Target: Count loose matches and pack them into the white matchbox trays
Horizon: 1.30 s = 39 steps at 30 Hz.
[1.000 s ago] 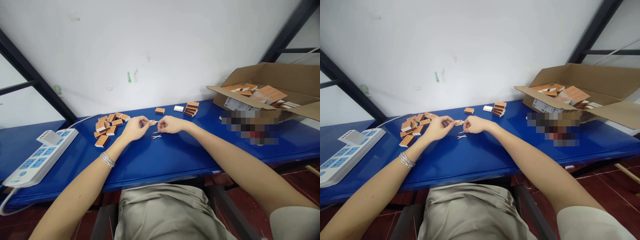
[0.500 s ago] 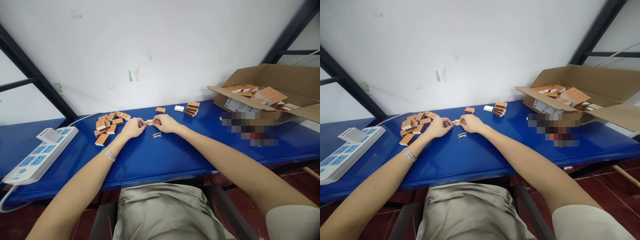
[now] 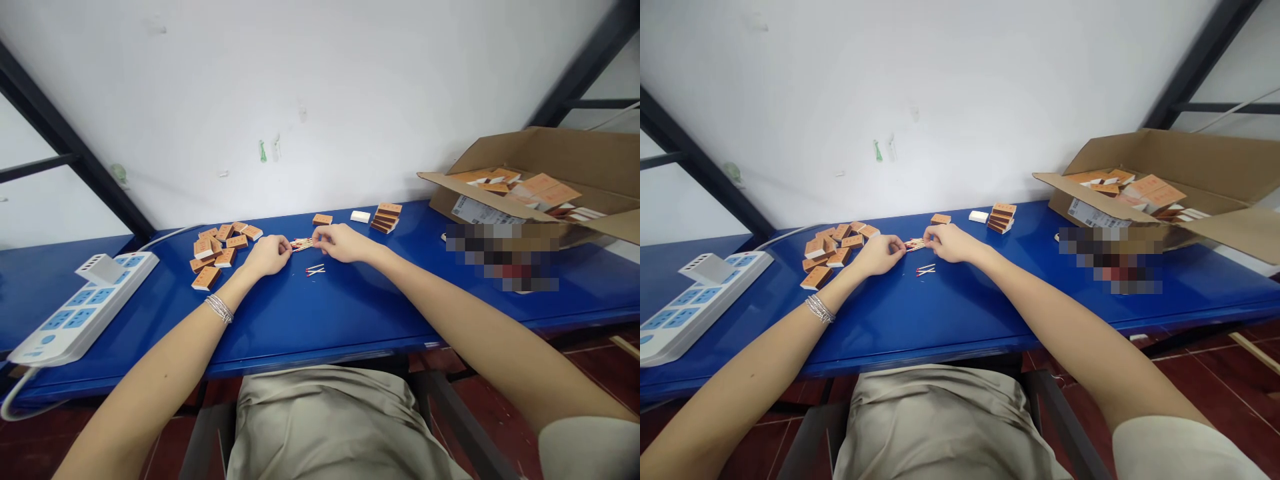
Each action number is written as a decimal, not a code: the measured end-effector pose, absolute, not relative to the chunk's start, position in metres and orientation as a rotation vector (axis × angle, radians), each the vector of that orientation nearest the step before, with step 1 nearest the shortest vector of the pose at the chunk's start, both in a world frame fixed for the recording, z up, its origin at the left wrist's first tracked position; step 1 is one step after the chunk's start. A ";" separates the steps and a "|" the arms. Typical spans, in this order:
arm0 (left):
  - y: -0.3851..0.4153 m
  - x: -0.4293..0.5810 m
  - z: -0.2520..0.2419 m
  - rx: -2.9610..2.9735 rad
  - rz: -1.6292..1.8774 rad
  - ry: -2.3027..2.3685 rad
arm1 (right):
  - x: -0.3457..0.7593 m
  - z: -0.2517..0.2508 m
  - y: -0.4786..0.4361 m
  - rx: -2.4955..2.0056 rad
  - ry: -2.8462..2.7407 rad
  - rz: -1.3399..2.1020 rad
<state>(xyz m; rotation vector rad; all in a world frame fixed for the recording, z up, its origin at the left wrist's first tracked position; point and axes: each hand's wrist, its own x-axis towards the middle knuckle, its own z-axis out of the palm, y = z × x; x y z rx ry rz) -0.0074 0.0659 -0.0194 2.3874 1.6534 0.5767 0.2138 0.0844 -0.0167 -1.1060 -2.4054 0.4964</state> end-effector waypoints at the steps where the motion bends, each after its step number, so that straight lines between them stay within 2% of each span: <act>1: 0.066 -0.007 -0.019 2.385 0.577 1.655 | 0.214 -0.015 0.083 -1.120 -2.414 0.493; 11: 0.067 -0.009 -0.021 2.376 0.582 1.655 | 0.218 -0.010 0.082 -1.403 -2.471 0.304; 15: 0.066 -0.008 -0.020 2.384 0.583 1.666 | 0.220 -0.005 0.079 -1.511 -2.505 0.409; 29: 0.065 -0.008 -0.019 2.386 0.551 1.654 | 0.208 -0.008 0.069 -1.088 -2.574 0.648; 39: 0.056 0.003 -0.015 2.316 0.604 1.386 | 0.211 -0.025 0.085 -0.989 -2.348 0.461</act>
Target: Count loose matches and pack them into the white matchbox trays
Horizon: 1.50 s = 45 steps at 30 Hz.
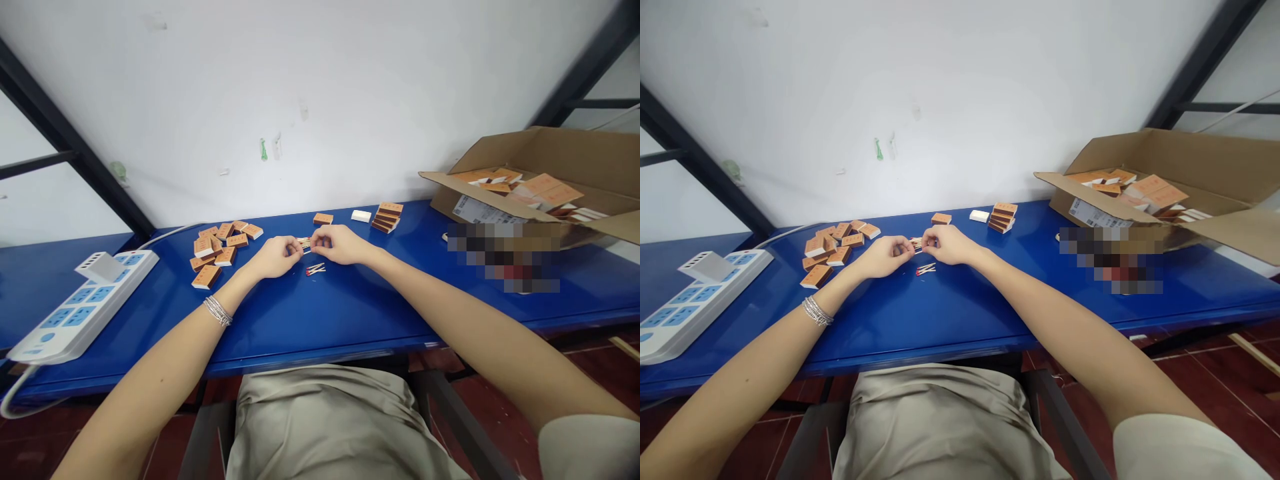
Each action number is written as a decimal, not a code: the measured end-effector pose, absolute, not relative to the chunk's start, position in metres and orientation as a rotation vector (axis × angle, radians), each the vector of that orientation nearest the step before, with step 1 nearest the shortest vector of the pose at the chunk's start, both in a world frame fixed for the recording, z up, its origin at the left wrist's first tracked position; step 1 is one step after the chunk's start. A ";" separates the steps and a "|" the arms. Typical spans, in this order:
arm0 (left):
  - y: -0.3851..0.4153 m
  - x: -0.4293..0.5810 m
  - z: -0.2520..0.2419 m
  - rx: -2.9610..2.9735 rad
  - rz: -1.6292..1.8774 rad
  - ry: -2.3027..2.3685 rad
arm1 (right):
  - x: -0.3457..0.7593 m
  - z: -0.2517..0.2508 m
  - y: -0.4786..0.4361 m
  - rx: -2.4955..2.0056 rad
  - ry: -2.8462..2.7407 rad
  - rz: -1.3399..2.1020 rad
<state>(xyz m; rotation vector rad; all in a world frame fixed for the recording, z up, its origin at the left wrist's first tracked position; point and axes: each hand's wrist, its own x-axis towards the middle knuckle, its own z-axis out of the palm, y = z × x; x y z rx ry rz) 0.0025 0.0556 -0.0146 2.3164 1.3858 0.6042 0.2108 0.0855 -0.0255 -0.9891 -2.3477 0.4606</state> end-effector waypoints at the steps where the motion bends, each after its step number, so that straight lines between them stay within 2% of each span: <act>1: 0.056 0.002 -0.014 2.308 0.613 1.392 | 0.210 -0.025 0.084 -0.994 -2.369 0.471; 7: 0.064 -0.004 -0.017 2.273 0.652 1.589 | 0.209 -0.023 0.082 -1.115 -2.446 0.524; 12: 0.068 -0.004 -0.020 2.298 0.640 1.598 | 0.209 -0.025 0.085 -1.131 -2.487 0.513; 19: 0.068 -0.001 -0.024 2.306 0.636 1.635 | 0.212 -0.011 0.076 -1.104 -2.564 0.669; 25: 0.070 0.005 -0.027 2.363 0.627 1.697 | 0.218 -0.010 0.081 -1.147 -2.437 0.667; 39: 0.066 0.004 -0.022 2.414 0.764 1.376 | 0.205 -0.035 0.088 -0.991 -2.332 0.460; 45: 0.073 -0.009 -0.018 2.311 0.836 1.559 | 0.211 -0.018 0.080 -1.045 -2.506 0.628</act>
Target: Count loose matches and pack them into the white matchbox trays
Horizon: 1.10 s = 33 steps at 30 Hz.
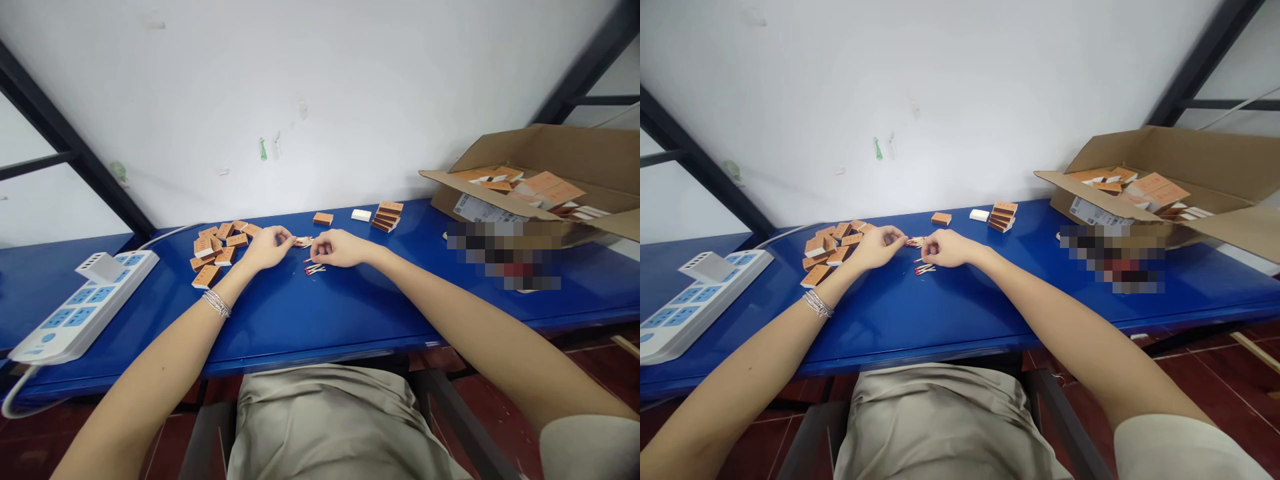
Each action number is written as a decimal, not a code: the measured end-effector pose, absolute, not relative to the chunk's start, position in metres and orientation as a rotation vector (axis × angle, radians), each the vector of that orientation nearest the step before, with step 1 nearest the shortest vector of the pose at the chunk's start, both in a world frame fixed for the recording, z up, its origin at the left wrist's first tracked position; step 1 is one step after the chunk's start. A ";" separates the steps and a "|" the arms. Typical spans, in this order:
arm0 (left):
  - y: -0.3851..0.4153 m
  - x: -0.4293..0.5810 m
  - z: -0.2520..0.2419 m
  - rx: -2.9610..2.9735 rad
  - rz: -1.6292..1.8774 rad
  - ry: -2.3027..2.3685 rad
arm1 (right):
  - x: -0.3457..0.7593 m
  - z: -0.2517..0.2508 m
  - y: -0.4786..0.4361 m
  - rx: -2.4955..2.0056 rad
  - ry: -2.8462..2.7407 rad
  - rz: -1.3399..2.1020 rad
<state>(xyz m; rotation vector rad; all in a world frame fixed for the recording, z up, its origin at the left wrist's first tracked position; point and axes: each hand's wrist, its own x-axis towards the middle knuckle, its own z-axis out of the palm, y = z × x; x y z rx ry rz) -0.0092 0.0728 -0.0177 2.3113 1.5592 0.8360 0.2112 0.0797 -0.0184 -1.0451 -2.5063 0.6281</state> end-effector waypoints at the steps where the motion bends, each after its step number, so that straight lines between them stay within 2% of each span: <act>1: 0.075 -0.012 -0.019 2.307 0.824 1.597 | 0.213 -0.016 0.079 -1.058 -2.533 0.673; 4: 0.080 -0.016 -0.023 2.329 0.764 1.628 | 0.215 -0.018 0.084 -1.081 -2.511 0.689; 11: 0.079 -0.010 -0.024 2.386 0.735 1.598 | 0.209 -0.044 0.104 -1.073 -2.362 0.308; 14: 0.078 -0.010 -0.022 2.382 0.725 1.614 | 0.207 -0.045 0.106 -1.100 -2.362 0.246; 26: 0.079 -0.013 -0.024 2.365 0.713 1.625 | 0.202 -0.040 0.100 -1.206 -2.369 0.232; 33: 0.080 -0.014 -0.024 2.372 0.716 1.635 | 0.209 -0.024 0.088 -1.116 -2.398 0.445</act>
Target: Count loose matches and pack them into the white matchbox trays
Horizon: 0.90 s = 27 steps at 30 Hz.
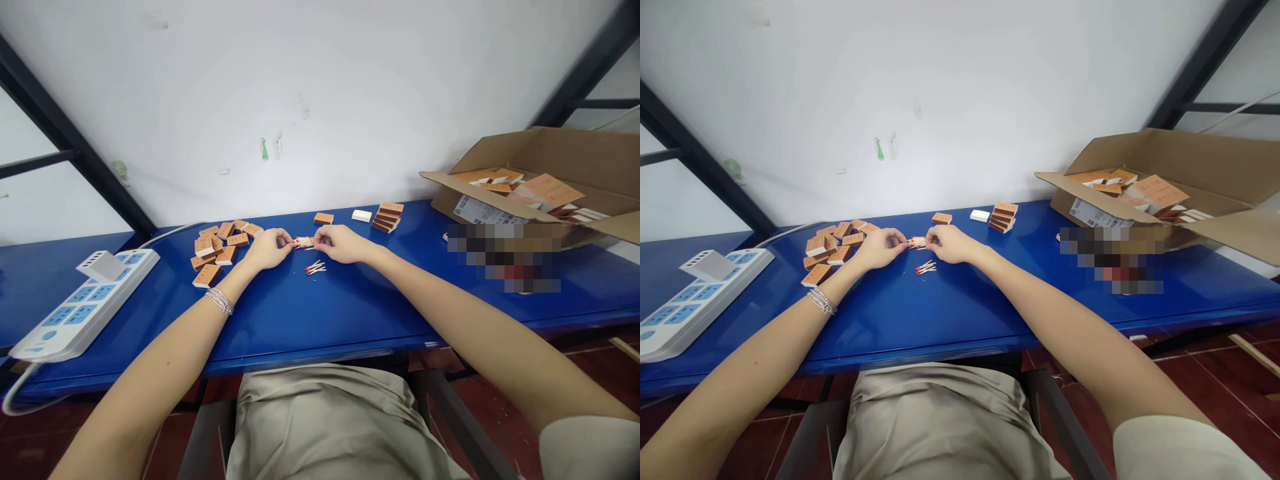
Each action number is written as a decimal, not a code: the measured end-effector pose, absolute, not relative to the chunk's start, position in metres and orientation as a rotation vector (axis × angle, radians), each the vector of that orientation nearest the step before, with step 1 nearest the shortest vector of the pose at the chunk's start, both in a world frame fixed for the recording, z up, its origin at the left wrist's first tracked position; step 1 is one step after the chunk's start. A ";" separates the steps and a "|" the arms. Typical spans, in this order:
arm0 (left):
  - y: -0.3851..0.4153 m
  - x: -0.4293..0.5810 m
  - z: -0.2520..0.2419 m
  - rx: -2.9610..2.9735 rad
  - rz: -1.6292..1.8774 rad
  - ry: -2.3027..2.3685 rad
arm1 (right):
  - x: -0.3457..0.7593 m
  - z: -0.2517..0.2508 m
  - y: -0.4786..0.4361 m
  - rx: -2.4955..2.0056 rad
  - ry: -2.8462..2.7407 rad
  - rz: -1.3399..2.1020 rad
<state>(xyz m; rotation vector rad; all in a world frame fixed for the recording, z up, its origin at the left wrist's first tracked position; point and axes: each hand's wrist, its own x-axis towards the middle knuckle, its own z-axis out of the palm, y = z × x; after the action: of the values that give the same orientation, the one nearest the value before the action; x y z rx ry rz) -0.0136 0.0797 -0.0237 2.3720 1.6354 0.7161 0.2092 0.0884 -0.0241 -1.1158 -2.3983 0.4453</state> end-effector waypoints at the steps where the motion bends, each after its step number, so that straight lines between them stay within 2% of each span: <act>1: 0.080 -0.014 -0.024 2.374 0.711 1.638 | 0.210 -0.020 0.085 -1.104 -2.410 0.479; 7: 0.079 -0.013 -0.023 2.370 0.686 1.642 | 0.214 -0.008 0.075 -1.042 -2.525 0.635; 18: 0.080 -0.013 -0.023 2.353 0.687 1.635 | 0.205 -0.042 0.103 -1.119 -2.278 0.368; 27: 0.079 -0.013 -0.023 2.363 0.695 1.629 | 0.208 -0.030 0.094 -1.084 -2.332 0.458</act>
<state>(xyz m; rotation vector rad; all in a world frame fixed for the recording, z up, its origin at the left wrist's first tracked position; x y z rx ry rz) -0.0131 0.0791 -0.0232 2.3629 1.6287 0.6953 0.2081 0.0939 -0.0301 -1.0844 -2.3324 0.4584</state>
